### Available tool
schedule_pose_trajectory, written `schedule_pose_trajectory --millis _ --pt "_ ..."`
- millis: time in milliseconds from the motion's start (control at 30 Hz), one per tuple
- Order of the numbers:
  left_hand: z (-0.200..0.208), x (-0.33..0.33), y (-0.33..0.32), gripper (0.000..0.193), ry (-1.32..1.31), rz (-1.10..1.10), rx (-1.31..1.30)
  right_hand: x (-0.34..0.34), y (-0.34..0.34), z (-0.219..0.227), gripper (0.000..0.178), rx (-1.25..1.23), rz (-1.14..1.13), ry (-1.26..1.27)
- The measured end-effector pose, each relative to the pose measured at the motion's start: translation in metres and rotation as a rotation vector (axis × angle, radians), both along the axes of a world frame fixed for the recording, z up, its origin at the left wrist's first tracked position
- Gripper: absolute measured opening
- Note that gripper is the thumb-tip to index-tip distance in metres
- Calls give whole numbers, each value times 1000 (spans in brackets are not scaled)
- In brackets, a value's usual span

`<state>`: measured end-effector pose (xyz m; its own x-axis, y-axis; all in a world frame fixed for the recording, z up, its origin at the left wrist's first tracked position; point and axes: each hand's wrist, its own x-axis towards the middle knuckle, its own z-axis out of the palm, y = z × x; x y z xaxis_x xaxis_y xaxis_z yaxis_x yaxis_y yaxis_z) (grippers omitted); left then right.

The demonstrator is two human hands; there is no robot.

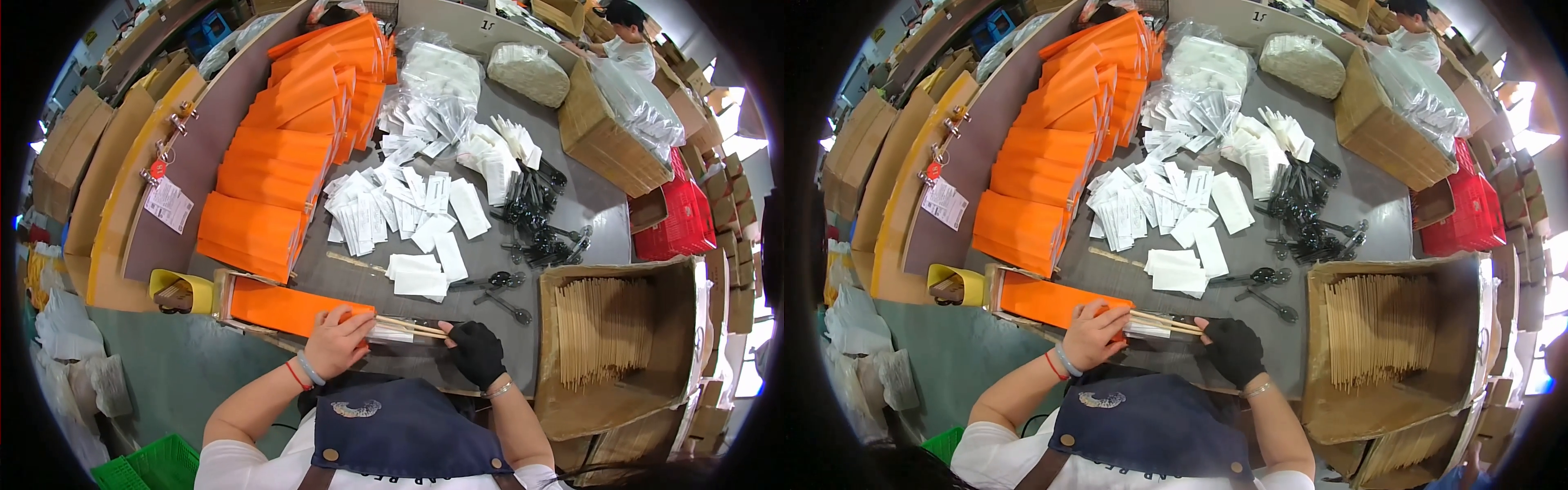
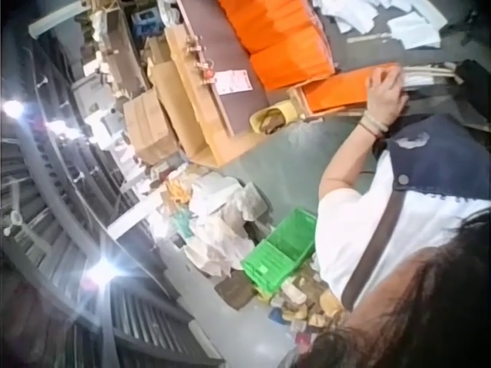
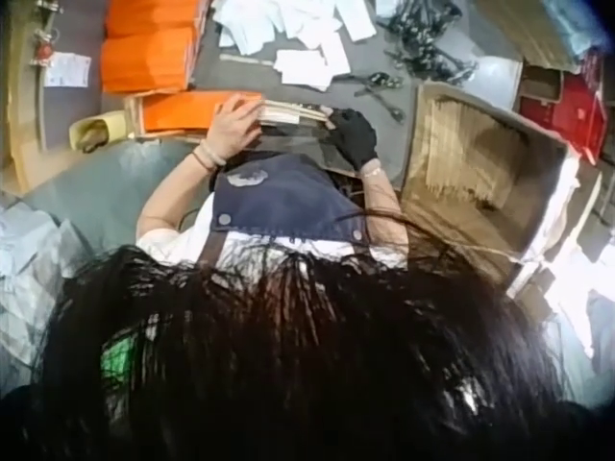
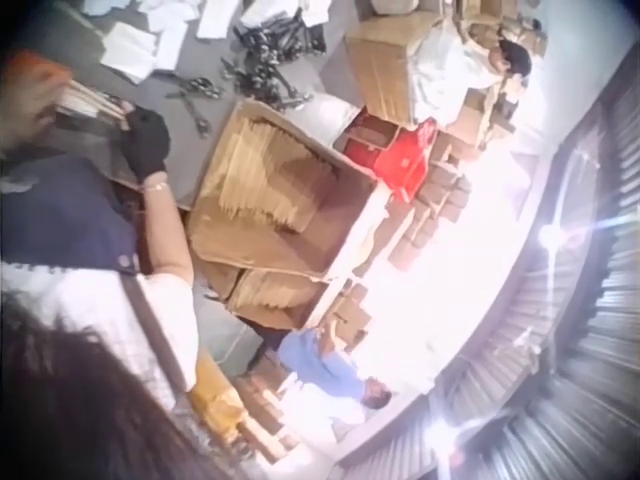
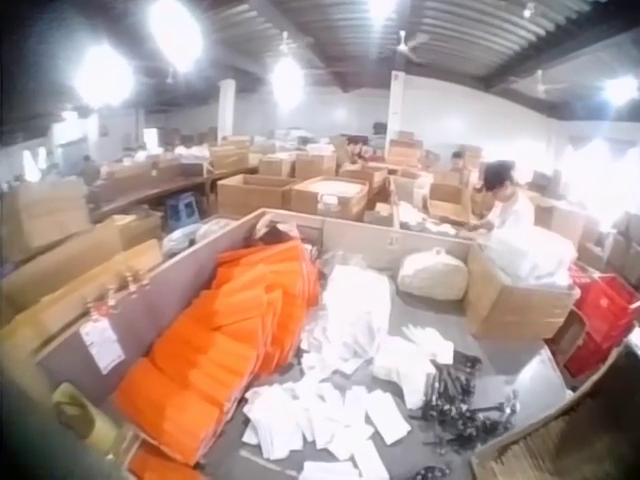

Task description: Packaging items into paper sleeves using a wooden rod to assist in the process.

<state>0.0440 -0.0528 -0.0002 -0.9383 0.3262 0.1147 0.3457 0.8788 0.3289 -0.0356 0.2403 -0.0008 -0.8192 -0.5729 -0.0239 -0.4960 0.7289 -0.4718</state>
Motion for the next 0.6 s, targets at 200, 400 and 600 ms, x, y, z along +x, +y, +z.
schedule_pose_trajectory --millis 200,400,600 --pt "2 -14 -12 62 -45 63 67 -6 6 -16 29 41 115 11" --pt "-5 -26 10 66 -58 -63 150 6 -23 -28 26 -153 100 -14" --pt "-13 -28 18 63 -43 -63 152 13 -15 -31 18 -267 -68 -173"
